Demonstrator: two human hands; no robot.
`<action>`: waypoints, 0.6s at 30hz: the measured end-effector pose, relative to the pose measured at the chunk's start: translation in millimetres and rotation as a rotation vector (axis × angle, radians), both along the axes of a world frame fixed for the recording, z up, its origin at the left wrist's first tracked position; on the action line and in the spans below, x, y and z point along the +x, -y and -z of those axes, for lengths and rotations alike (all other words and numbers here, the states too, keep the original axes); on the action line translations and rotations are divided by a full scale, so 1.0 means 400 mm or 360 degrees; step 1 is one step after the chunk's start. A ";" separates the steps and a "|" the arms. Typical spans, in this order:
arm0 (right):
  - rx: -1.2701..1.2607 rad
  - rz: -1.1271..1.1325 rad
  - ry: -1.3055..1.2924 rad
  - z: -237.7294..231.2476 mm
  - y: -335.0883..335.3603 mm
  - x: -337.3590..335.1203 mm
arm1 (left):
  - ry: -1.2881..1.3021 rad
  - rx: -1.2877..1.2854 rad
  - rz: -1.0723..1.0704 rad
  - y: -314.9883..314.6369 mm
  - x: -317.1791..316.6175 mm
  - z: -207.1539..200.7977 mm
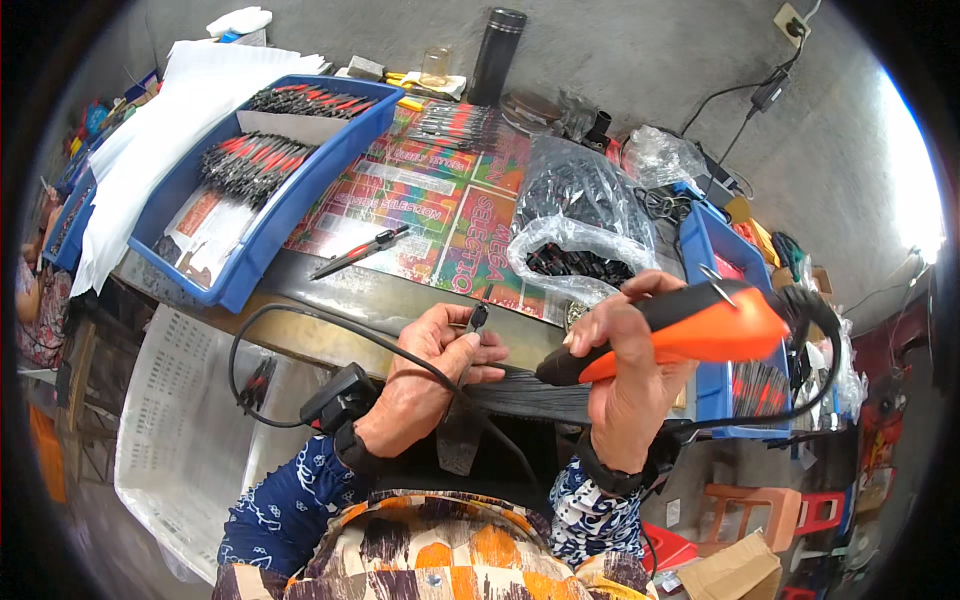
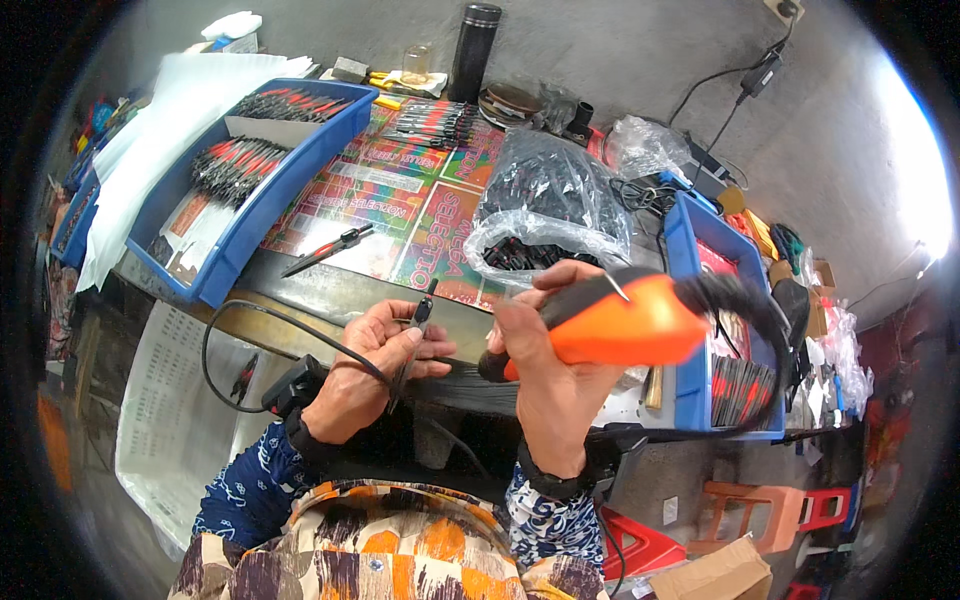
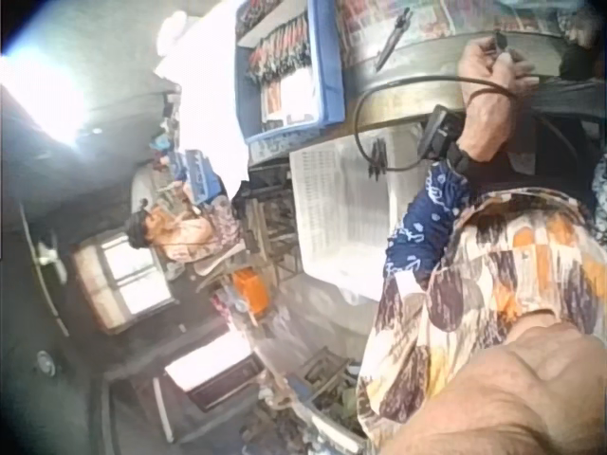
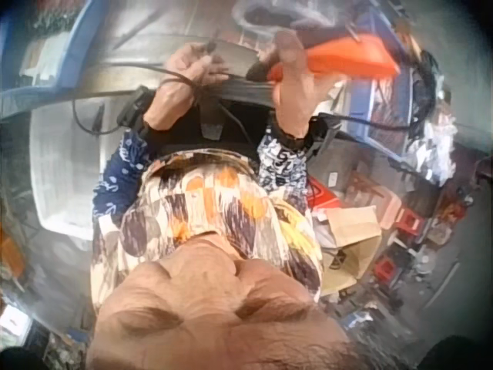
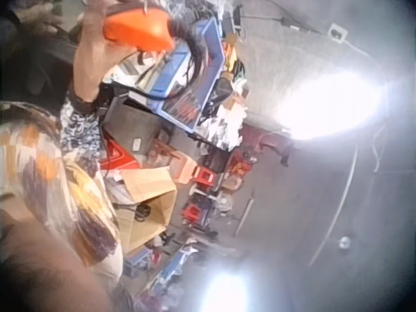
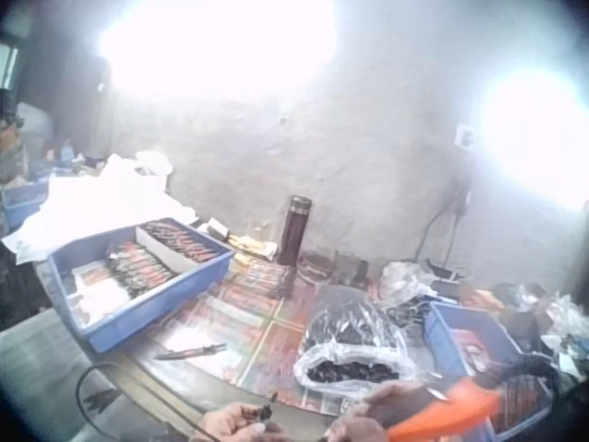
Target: The person uses a hot glue gun to attach small metal components to black cylindrical objects, then places the finished items on the table. The person repeats this process multiple times, handling the glue gun and components with both hands.
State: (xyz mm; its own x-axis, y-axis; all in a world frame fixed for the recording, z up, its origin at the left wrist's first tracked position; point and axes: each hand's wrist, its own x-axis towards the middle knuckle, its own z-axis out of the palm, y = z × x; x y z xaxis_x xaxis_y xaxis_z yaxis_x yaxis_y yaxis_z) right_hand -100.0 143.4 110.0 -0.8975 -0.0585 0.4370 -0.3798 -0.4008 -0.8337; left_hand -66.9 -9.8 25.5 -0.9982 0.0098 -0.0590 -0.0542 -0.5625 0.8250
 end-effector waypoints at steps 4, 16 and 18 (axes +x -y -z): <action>0.0531 0.0105 0.0099 -0.003 -0.010 -0.027 | 0.0044 0.0008 0.0068 0.019 -0.029 0.014; 0.1369 0.0270 0.0123 0.008 -0.112 -0.193 | 0.0173 0.0029 -0.0051 0.017 -0.026 0.019; 0.1359 0.0325 0.0179 0.010 -0.143 -0.235 | 0.0139 0.0011 -0.0036 0.021 -0.013 0.012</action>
State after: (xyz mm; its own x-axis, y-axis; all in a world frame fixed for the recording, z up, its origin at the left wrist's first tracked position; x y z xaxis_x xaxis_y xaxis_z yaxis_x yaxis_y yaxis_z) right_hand -194.2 200.6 106.1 -0.9611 -0.1586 0.2261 -0.2739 0.4421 -0.8541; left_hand -72.0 -18.0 20.5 -0.9893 -0.0121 -0.1456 -0.1128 -0.5701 0.8138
